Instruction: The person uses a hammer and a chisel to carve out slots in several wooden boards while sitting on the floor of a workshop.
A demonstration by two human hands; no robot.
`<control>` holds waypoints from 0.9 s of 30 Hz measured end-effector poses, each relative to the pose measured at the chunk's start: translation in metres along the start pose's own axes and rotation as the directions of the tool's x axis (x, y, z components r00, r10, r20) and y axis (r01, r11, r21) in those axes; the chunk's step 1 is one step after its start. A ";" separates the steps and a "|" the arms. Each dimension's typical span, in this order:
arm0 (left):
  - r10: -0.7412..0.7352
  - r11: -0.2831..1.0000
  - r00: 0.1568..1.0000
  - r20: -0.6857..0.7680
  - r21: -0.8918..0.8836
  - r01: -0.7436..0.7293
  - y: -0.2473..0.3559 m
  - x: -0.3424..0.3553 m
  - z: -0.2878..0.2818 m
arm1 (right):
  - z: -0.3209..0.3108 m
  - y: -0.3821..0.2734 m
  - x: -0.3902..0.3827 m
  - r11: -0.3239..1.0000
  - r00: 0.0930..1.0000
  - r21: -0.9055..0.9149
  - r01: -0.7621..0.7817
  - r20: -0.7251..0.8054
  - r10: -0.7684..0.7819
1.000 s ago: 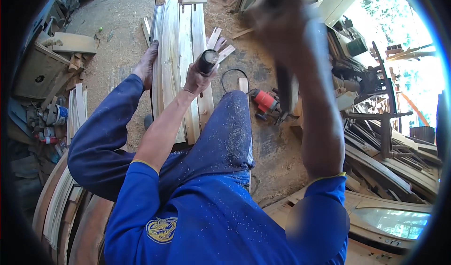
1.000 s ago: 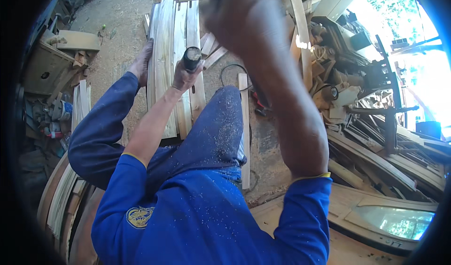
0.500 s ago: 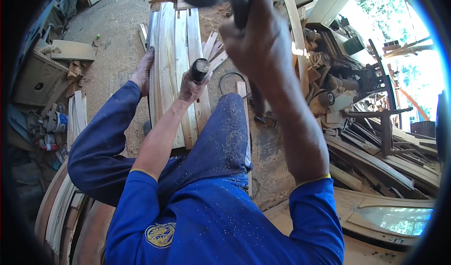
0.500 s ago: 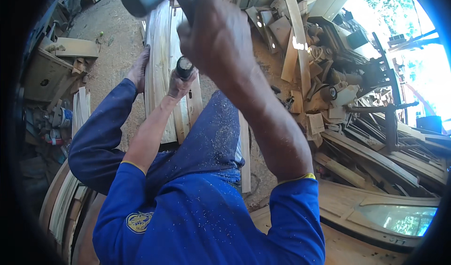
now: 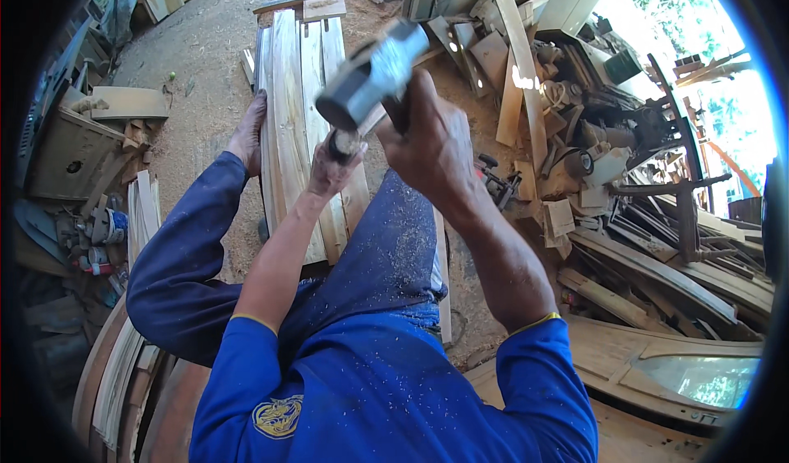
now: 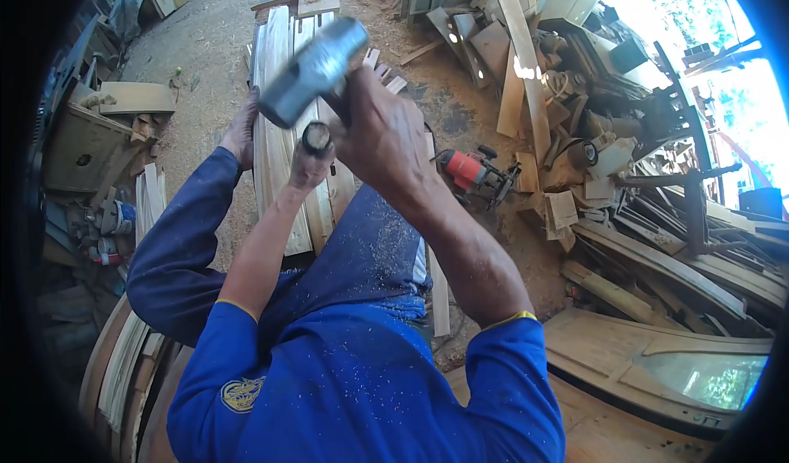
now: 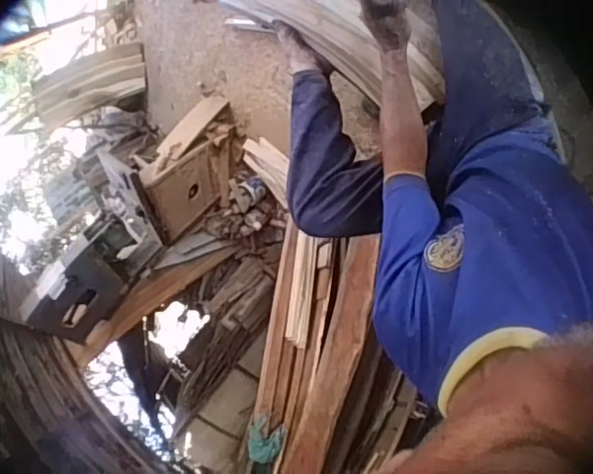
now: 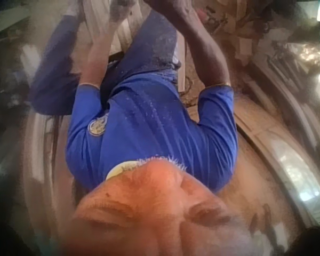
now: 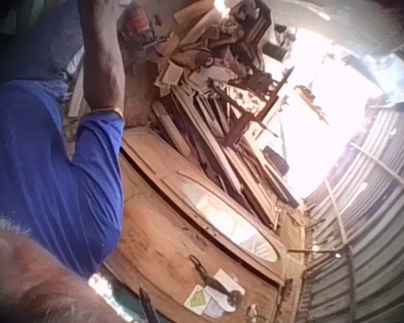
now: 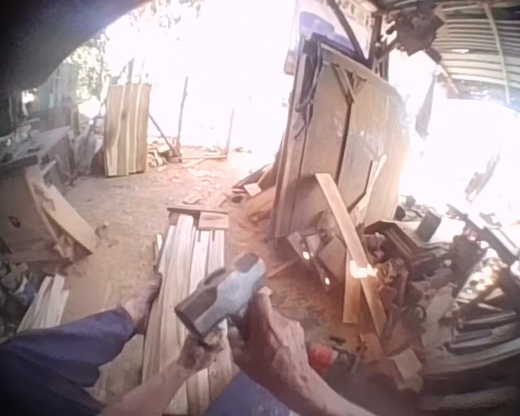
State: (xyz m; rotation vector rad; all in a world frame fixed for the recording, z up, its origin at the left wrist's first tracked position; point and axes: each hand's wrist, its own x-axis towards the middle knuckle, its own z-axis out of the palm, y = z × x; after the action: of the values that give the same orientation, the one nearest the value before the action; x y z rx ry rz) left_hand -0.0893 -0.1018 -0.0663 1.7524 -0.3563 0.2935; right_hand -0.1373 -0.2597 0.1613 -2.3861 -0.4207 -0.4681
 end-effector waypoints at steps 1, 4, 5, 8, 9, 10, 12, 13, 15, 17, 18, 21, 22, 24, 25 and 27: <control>0.020 0.998 0.999 -0.036 -0.056 -0.022 0.003 0.007 0.011 | 0.003 0.015 -0.010 1.000 1.000 -0.014 -0.009 -0.023 0.009; 0.180 0.981 0.979 -0.100 0.094 -0.171 -0.005 0.028 0.000 | 0.018 0.035 -0.034 0.989 0.990 0.049 -0.141 0.018 0.141; -0.131 0.989 0.990 -0.052 -0.072 0.127 -0.006 0.040 0.002 | 0.022 0.048 -0.044 0.979 0.979 0.035 -0.200 0.041 0.199; -0.342 0.940 0.891 -0.298 -0.125 0.318 -0.041 0.066 -0.004 | 0.046 0.068 -0.078 0.937 0.937 0.089 -0.338 0.127 0.326; -0.366 0.929 0.855 -0.368 -0.084 0.361 -0.042 0.066 0.002 | 0.048 0.084 -0.095 0.916 0.913 0.066 -0.395 0.135 0.384; -0.389 0.921 0.859 -0.334 -0.113 0.373 -0.043 0.073 0.007 | 0.050 0.097 -0.111 0.895 0.891 0.049 -0.443 0.136 0.433; -0.468 0.884 0.847 -0.251 -0.123 0.451 -0.050 0.075 0.008 | 0.058 0.111 -0.144 0.825 0.816 0.031 -0.564 0.174 0.551; -0.514 0.858 0.832 -0.207 -0.116 0.501 -0.054 0.082 0.009 | 0.059 0.115 -0.155 0.781 0.768 0.019 -0.624 0.200 0.608; -0.587 0.809 0.787 -0.190 -0.096 0.581 -0.073 0.099 0.005 | 0.063 0.120 -0.171 0.730 0.712 0.013 -0.683 0.236 0.662; -0.651 0.753 0.724 -0.231 -0.073 0.654 -0.098 0.109 -0.001 | 0.071 0.119 -0.184 0.711 0.691 0.025 -0.703 0.262 0.674; -0.658 0.739 0.717 -0.230 -0.018 0.673 -0.098 0.115 0.007 | 0.071 0.118 -0.189 0.653 0.634 0.046 -0.756 0.299 0.713; -0.716 0.665 0.648 -0.261 0.029 0.746 -0.098 0.129 0.014 | 0.073 0.114 -0.204 0.558 0.538 0.061 -0.828 0.371 0.757; -0.764 0.630 0.603 -0.229 -0.067 0.774 -0.098 0.132 0.010 | 0.077 0.119 -0.213 0.587 0.560 0.043 -0.809 0.363 0.745; -0.851 0.525 0.505 -0.144 -0.250 0.813 -0.094 0.133 0.001 | 0.078 0.124 -0.214 0.609 0.560 -0.020 -0.793 0.372 0.740; -0.842 0.536 0.524 -0.128 -0.293 0.791 -0.091 0.131 -0.005 | 0.080 0.126 -0.211 0.589 0.539 -0.011 -0.808 0.390 0.747; -0.823 0.548 0.560 -0.089 -0.383 0.744 -0.071 0.128 -0.014 | 0.075 0.121 -0.197 0.544 0.492 -0.005 -0.839 0.421 0.762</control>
State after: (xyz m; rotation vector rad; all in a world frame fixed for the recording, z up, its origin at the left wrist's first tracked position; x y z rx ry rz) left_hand 0.0566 -0.0848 -0.0779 1.3676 0.5922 -0.2013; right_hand -0.2446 -0.3331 -0.0437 -2.1438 0.5168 0.4761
